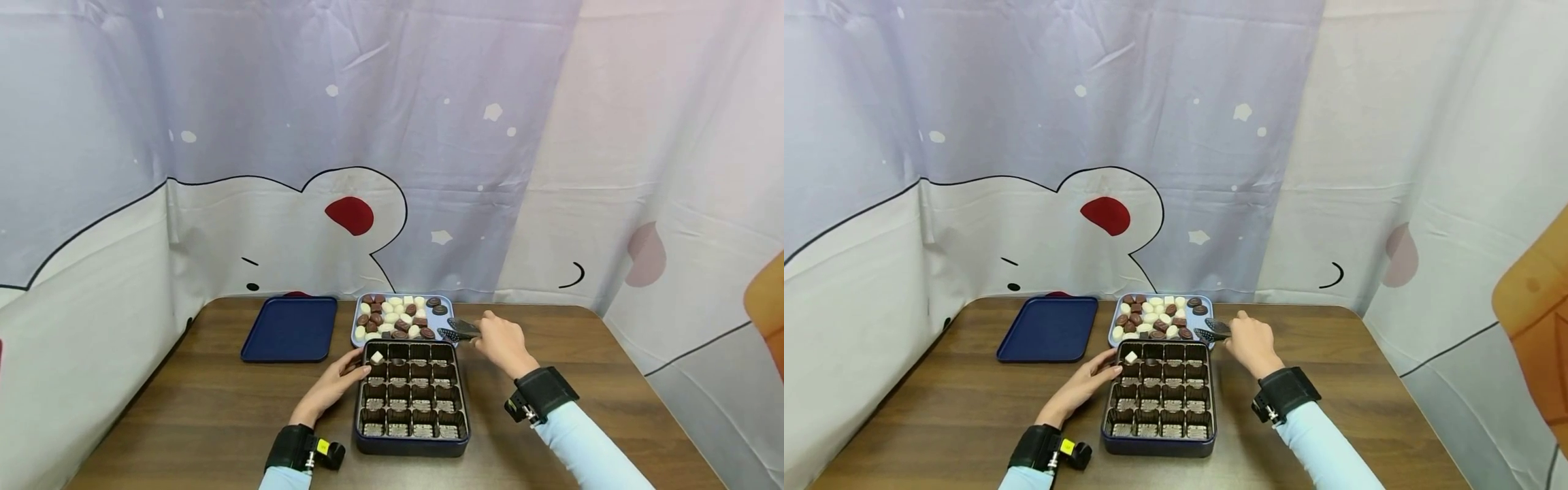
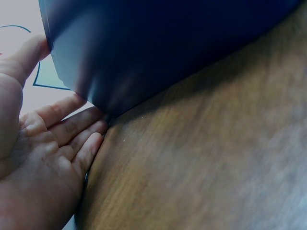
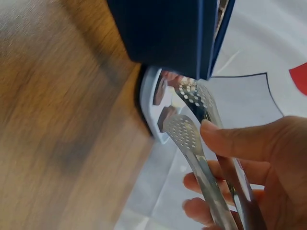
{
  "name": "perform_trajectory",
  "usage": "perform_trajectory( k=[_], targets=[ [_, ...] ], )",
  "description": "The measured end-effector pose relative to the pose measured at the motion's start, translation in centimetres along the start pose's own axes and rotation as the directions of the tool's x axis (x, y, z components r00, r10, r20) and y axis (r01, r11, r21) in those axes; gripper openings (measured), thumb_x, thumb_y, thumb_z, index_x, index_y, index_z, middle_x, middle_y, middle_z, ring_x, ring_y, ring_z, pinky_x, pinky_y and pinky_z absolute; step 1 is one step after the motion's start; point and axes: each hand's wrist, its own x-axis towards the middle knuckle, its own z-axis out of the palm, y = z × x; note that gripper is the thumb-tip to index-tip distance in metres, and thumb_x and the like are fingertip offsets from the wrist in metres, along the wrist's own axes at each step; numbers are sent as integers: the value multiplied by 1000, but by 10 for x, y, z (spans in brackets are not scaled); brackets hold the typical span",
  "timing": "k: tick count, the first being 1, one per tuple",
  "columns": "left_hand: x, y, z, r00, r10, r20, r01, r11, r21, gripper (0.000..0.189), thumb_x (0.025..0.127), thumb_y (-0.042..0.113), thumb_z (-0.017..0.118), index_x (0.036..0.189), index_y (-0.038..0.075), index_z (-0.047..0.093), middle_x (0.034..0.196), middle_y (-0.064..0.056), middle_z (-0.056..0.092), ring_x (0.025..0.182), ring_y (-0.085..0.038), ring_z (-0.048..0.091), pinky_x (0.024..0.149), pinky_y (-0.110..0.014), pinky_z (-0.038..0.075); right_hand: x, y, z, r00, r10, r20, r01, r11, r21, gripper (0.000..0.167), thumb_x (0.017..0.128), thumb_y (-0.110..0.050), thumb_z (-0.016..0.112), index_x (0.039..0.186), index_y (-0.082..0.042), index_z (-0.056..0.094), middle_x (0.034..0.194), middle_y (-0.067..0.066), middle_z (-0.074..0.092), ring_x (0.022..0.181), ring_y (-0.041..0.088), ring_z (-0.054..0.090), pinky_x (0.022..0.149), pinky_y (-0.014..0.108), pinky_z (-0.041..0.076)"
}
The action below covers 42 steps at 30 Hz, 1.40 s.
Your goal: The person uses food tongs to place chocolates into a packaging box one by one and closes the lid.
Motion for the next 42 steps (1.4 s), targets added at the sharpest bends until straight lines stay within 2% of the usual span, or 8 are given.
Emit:
perform_trajectory(
  k=[4,7,12,15,24,29,37,42],
  targets=[
    [0,0,-1,1000,-11,-10,11,1000,15,66,92,37,61,148,15,35,150,-20,33,137,-41,31,108,-56,31,0,4,3,998,0,56,-1,1000,12,33,76,-21,74,104,-5,73,81,6,53,64,24,58,51,40,46],
    [0,0,-1,1000,-15,-12,15,1000,18,65,92,38,61,148,16,35,150,-19,33,137,-41,32,108,-56,31,0,3,7,998,-2,56,1,1000,18,36,76,-20,75,108,-4,72,85,7,55,66,26,60,52,41,47],
    [1,-1,-1,1000,-18,-12,18,1000,20,65,92,38,61,148,16,36,150,-20,34,137,-41,33,108,-55,31,0,1,18,999,-29,-17,28,1000,-4,33,72,-13,72,104,-4,73,92,9,59,69,30,63,51,41,49],
    [1,-1,0,1000,-14,-17,14,1000,15,65,92,37,61,148,15,36,150,-21,35,137,-41,33,108,-56,31,0,1,21,998,-42,-53,41,999,-15,31,71,-11,71,102,-5,74,90,9,59,68,31,63,50,40,48],
    [0,-1,0,1000,-14,-21,14,1000,15,65,92,37,62,148,14,36,149,-21,36,136,-41,34,107,-56,32,-2,1,24,996,-54,-71,51,998,-45,16,73,-13,73,87,-7,71,83,5,53,63,28,60,47,38,46],
    [1,0,0,1000,-1,-11,1,1000,3,65,92,35,61,148,13,35,148,-22,37,136,-40,35,108,-55,32,-1,3,24,995,-47,-86,43,998,-50,17,75,-13,72,90,-7,71,83,5,51,61,25,58,46,36,45],
    [3,-2,-1,1000,-4,-5,4,1000,5,67,92,37,61,148,12,34,148,-21,37,136,-39,35,108,-54,31,4,4,16,985,-63,-162,57,998,-40,14,78,-17,74,84,-7,66,76,3,47,59,23,55,45,37,44],
    [2,-3,-1,1000,-17,-10,17,1000,13,68,91,39,62,148,15,35,150,-19,34,138,-39,32,109,-54,30,4,0,11,978,-67,-196,67,998,-6,21,78,-19,76,95,-8,70,77,2,48,59,19,53,45,33,40]
  ],
)
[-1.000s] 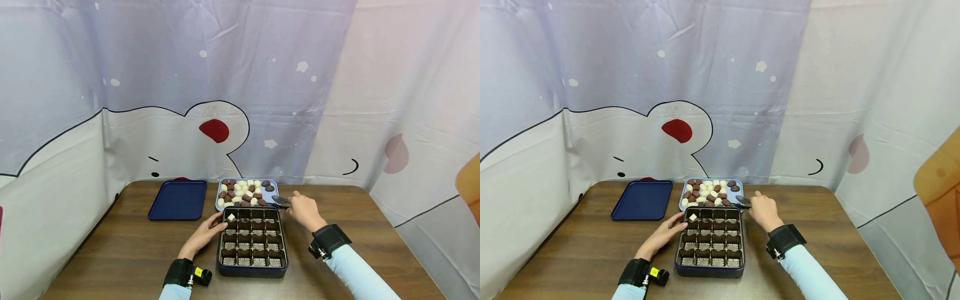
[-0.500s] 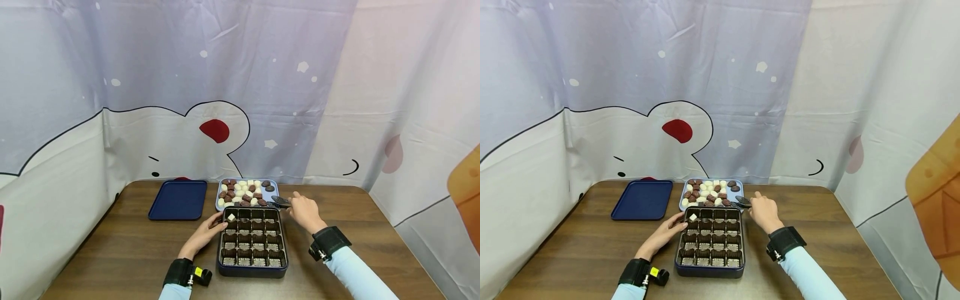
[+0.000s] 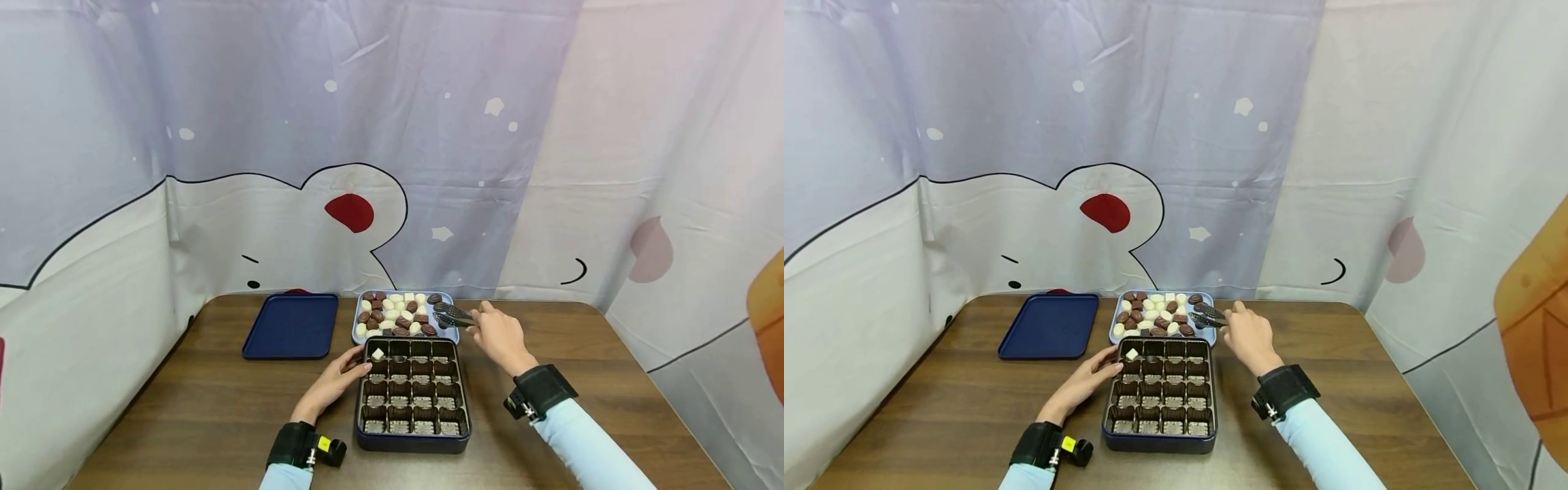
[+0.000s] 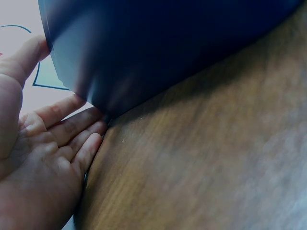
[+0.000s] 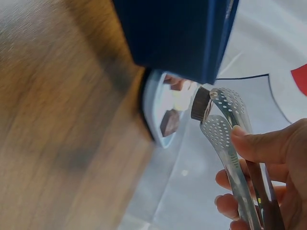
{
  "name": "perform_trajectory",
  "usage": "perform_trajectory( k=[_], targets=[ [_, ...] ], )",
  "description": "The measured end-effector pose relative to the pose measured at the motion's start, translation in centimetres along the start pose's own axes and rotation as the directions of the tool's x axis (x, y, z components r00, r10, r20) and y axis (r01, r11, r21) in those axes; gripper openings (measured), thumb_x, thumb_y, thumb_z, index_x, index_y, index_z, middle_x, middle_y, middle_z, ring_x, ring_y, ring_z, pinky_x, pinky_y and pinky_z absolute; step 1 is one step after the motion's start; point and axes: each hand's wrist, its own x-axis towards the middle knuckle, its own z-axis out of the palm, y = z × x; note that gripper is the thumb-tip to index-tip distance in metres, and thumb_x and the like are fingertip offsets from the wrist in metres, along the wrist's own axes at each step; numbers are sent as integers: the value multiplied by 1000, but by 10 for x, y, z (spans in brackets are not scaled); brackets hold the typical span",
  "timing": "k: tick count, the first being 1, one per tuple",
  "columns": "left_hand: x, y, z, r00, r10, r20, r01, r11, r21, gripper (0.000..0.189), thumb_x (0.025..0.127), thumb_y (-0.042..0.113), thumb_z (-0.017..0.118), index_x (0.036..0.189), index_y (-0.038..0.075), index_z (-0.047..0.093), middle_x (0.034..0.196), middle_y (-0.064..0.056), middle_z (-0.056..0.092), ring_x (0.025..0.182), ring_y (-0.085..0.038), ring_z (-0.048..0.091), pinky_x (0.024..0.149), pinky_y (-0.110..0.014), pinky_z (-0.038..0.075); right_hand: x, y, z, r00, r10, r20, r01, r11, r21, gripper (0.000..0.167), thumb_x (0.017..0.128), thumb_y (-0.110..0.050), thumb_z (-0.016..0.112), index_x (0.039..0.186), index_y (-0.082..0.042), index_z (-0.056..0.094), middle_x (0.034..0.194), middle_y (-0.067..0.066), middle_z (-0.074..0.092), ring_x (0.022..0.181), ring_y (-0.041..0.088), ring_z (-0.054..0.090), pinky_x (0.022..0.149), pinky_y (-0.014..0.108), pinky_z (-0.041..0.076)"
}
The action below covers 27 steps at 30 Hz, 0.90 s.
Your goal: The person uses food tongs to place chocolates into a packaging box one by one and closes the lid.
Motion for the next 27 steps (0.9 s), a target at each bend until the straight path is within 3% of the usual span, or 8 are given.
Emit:
perform_trajectory(
  k=[9,20,27],
  targets=[
    [-1,0,1,1000,12,-6,-12,1000,-4,65,92,35,61,147,14,36,149,-20,36,136,-41,34,108,-54,31,-1,-14,-22,999,-26,19,25,997,79,36,81,-21,75,114,-7,70,86,1,55,60,12,52,45,25,35],
    [-1,0,0,1000,6,-7,-6,1000,-2,66,91,38,62,148,15,36,149,-20,35,137,-40,33,109,-54,30,-13,-32,-39,989,-135,67,130,988,80,35,80,-25,75,111,-10,72,83,-5,52,56,3,46,46,22,34],
    [0,-2,-1,1000,3,4,-3,1000,17,68,91,42,61,148,15,35,151,-20,33,138,-41,31,109,-55,30,-19,-35,-39,986,-127,106,118,989,84,37,80,-25,75,113,-9,71,83,-5,51,56,4,47,46,22,32]
  ],
)
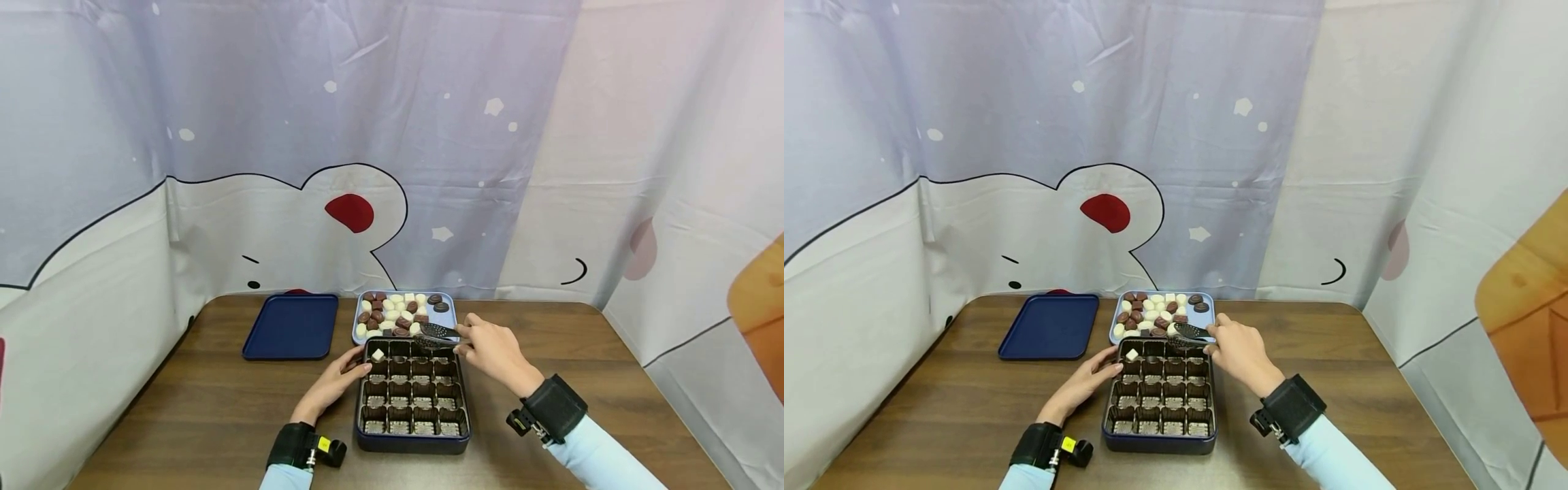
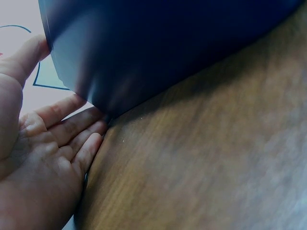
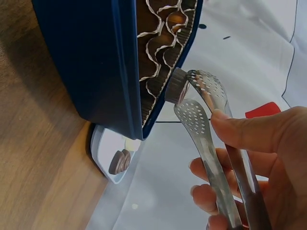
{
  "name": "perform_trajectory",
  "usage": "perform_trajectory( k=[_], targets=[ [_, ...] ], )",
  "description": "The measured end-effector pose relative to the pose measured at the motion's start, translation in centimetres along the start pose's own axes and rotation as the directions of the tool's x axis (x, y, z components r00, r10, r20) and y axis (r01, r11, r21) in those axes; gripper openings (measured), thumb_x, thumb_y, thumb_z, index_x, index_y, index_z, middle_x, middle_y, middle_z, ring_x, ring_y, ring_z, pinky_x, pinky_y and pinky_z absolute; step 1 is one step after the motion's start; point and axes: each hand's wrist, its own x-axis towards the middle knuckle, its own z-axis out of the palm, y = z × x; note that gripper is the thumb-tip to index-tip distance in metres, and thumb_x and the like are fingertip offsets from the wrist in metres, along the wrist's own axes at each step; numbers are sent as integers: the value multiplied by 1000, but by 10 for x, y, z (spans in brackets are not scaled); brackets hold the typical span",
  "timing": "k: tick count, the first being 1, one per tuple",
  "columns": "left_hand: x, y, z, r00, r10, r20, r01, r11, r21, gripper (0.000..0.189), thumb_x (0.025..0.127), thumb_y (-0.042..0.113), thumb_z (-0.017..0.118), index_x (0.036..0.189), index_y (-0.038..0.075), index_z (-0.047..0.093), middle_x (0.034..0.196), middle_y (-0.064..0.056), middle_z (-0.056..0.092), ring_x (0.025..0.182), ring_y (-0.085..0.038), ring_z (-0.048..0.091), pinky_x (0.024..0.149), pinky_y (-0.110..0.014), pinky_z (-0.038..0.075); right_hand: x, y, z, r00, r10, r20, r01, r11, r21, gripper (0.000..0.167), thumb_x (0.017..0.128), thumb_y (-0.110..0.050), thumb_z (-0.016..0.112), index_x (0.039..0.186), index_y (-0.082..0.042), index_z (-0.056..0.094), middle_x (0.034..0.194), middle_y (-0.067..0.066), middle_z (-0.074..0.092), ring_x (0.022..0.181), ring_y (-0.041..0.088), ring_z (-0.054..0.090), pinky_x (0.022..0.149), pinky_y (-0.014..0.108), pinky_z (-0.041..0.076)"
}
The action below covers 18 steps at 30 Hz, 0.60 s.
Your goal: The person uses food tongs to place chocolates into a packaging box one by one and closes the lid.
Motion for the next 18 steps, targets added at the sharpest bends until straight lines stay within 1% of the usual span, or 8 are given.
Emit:
perform_trajectory(
  k=[4,9,13,18],
  targets=[
    [0,0,0,1000,8,3,-8,1000,-10,68,92,40,61,148,14,35,150,-20,35,138,-40,31,110,-54,29,0,1,0,1000,22,6,-22,1000,14,39,80,-27,75,114,-8,71,84,-5,53,58,5,49,47,24,34],
    [0,2,1,1000,20,-1,-20,999,-33,66,92,36,61,148,13,35,148,-20,38,137,-38,34,110,-52,30,3,4,-2,999,50,7,-50,998,40,40,80,-27,74,115,-7,70,84,-4,52,59,6,49,48,25,36],
    [0,3,1,999,34,4,-33,998,-48,65,93,33,61,148,11,34,147,-21,39,136,-38,35,110,-51,31,7,9,-4,997,76,5,-76,996,50,40,81,-25,74,117,-7,69,83,-3,51,58,7,47,47,25,35],
    [0,4,2,1000,30,-2,-30,998,-47,65,93,33,61,148,11,34,148,-20,38,137,-37,35,109,-52,31,17,17,-6,995,98,-3,-98,994,42,38,83,-24,73,117,-6,69,81,-1,51,59,9,46,47,25,33]
  ],
)
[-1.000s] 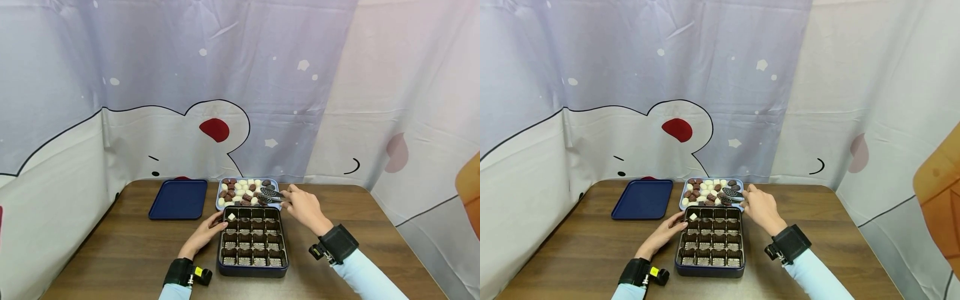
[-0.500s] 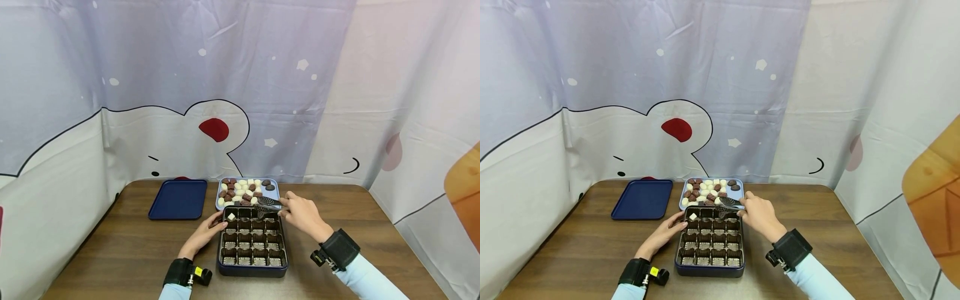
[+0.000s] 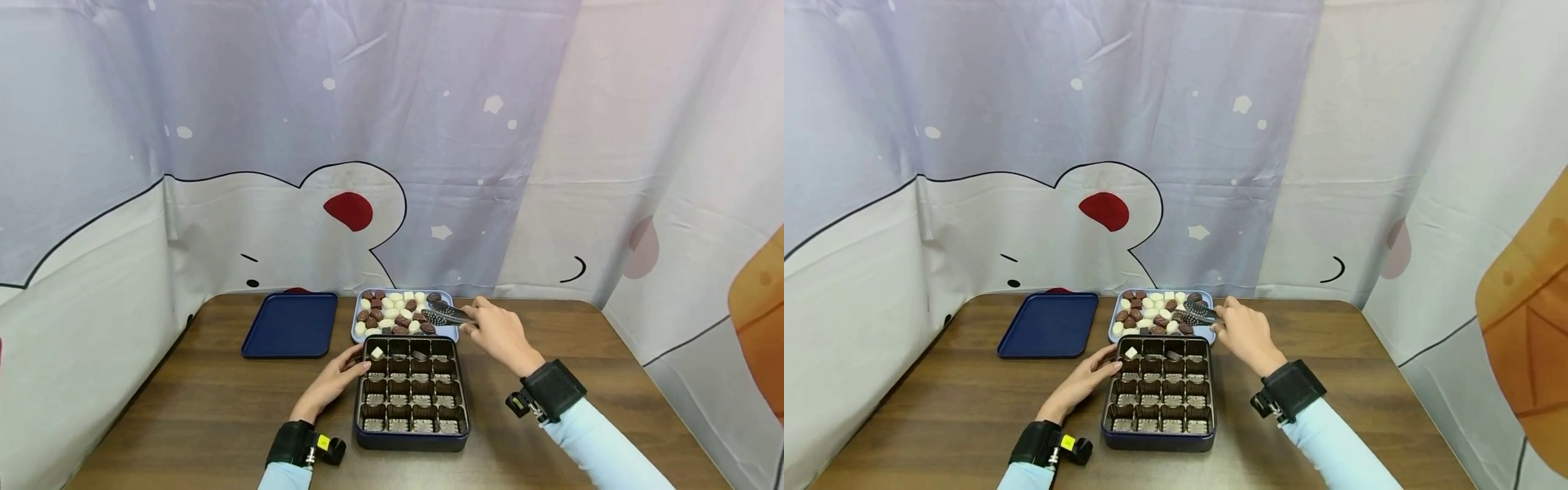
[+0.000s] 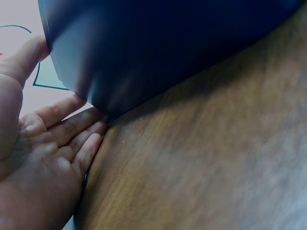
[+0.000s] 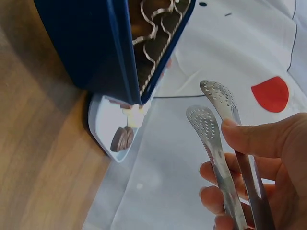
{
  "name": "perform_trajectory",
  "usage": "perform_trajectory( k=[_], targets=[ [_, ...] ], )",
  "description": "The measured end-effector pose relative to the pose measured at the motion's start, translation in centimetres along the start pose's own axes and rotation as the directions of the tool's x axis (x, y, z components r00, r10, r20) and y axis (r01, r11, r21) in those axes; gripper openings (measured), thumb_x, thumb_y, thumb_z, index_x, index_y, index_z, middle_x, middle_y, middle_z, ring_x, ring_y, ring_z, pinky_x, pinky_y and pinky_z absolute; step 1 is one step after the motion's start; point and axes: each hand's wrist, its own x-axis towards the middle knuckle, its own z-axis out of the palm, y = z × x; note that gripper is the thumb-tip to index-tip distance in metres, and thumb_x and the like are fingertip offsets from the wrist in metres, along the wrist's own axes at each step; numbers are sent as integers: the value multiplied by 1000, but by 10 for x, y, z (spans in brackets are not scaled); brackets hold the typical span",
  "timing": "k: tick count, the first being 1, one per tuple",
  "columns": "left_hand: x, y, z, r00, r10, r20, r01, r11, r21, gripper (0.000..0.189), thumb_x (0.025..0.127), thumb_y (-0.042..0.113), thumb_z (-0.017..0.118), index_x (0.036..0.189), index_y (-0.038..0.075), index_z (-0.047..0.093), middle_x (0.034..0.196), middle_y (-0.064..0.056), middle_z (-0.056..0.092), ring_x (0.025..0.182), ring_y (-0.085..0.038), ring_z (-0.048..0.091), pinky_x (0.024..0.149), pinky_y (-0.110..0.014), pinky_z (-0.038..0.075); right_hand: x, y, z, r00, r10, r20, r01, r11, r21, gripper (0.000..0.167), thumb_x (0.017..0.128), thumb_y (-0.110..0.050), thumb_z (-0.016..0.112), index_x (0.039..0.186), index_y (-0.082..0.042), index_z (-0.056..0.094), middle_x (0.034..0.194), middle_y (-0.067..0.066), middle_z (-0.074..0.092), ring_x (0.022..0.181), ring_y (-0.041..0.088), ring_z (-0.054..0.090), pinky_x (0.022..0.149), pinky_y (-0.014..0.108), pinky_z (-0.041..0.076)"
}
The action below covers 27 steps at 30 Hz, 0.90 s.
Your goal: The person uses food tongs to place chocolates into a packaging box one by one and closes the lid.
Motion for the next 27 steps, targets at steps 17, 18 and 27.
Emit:
perform_trajectory(
  k=[17,18,27],
  targets=[
    [-3,-1,0,1000,-14,-9,15,999,31,64,92,34,61,147,14,36,148,-22,36,136,-42,34,108,-56,31,14,14,45,996,65,60,-59,993,-101,11,79,-16,72,88,-10,73,76,3,51,63,27,61,51,42,45],
    [-4,-1,0,1000,-11,-4,11,1000,29,64,93,34,61,148,13,36,148,-22,36,136,-42,34,108,-55,31,13,15,47,996,65,57,-60,994,-94,10,78,-16,72,86,-10,72,76,3,52,62,27,61,51,42,46],
    [-2,-1,-2,1000,-9,-7,10,1000,28,64,92,35,61,147,14,36,149,-21,36,136,-41,34,109,-54,31,15,19,63,994,78,79,-74,996,-56,21,79,-22,73,97,-11,74,79,2,53,67,26,62,54,42,48]
  ],
)
